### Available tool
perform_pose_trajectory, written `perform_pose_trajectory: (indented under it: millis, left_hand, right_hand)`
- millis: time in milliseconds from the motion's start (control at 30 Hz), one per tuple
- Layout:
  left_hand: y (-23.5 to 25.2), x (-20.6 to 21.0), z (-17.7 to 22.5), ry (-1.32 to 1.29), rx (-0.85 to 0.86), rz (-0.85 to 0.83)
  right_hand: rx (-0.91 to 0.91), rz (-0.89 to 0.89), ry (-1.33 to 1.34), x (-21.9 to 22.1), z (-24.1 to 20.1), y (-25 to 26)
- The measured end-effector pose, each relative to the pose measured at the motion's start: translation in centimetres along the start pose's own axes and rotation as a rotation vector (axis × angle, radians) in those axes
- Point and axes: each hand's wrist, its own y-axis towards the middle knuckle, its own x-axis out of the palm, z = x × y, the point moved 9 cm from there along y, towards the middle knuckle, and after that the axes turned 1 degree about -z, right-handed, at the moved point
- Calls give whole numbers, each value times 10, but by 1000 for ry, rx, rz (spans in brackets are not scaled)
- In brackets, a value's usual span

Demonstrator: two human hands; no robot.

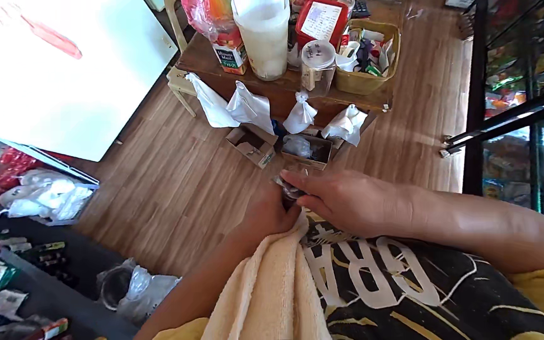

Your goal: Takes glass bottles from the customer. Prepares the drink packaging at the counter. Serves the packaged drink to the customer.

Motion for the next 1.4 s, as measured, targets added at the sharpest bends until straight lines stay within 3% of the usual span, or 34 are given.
perform_pose_trajectory:
  millis: [67, 200, 267, 367, 467, 567, 600, 667, 767, 900, 1133, 1200, 1267, 1333, 1400]
  left_hand:
    - [8, -4, -10, -2, -22, -22]
    - [28, -25, -31, -4, 12, 106]
    - [40, -36, -41, -23, 52, 189]
    - [57, -54, -56, -152, 70, 306]
    - [75, -81, -69, -206, 66, 398]
    - [90, -102, -86, -157, 45, 479]
    - [94, -105, -92, -135, 33, 494]
    - [103, -107, -103, -91, 2, 507]
    - [117, -98, -118, -23, -90, 498]
    - [130, -74, -140, -53, -166, 483]
    - [165, -37, -177, -117, -251, 263]
    - [182, -33, -179, -97, -210, 194]
    - [198, -34, -178, -74, -151, 125]
    - [216, -34, -179, -56, -95, 51]
    - [232, -29, -183, -28, -24, -36]
  right_hand:
    - [42, -35, 12, 1, 5, 13]
    - [-131, 170, 34, -14, 11, 45]
    - [-204, 228, 194, -32, 22, 55]
    - [-213, 485, 547, -84, 68, 49]
    - [51, 930, 719, -139, 187, 17]
    - [492, 1327, 769, -143, 346, -32]
    - [660, 1372, 768, -132, 394, -42]
    - [927, 1294, 763, -104, 468, -46]
    - [1036, 1116, 704, -83, 523, -18]
    - [1022, 971, 545, -87, 546, 5]
    - [1178, 561, 149, -100, 522, 1]
    - [1226, 656, 155, -100, 520, -6]
    - [1205, 895, 210, -104, 504, -25]
    - [1077, 1136, 275, -115, 458, -35]
    - [853, 1231, 294, -121, 391, -18]
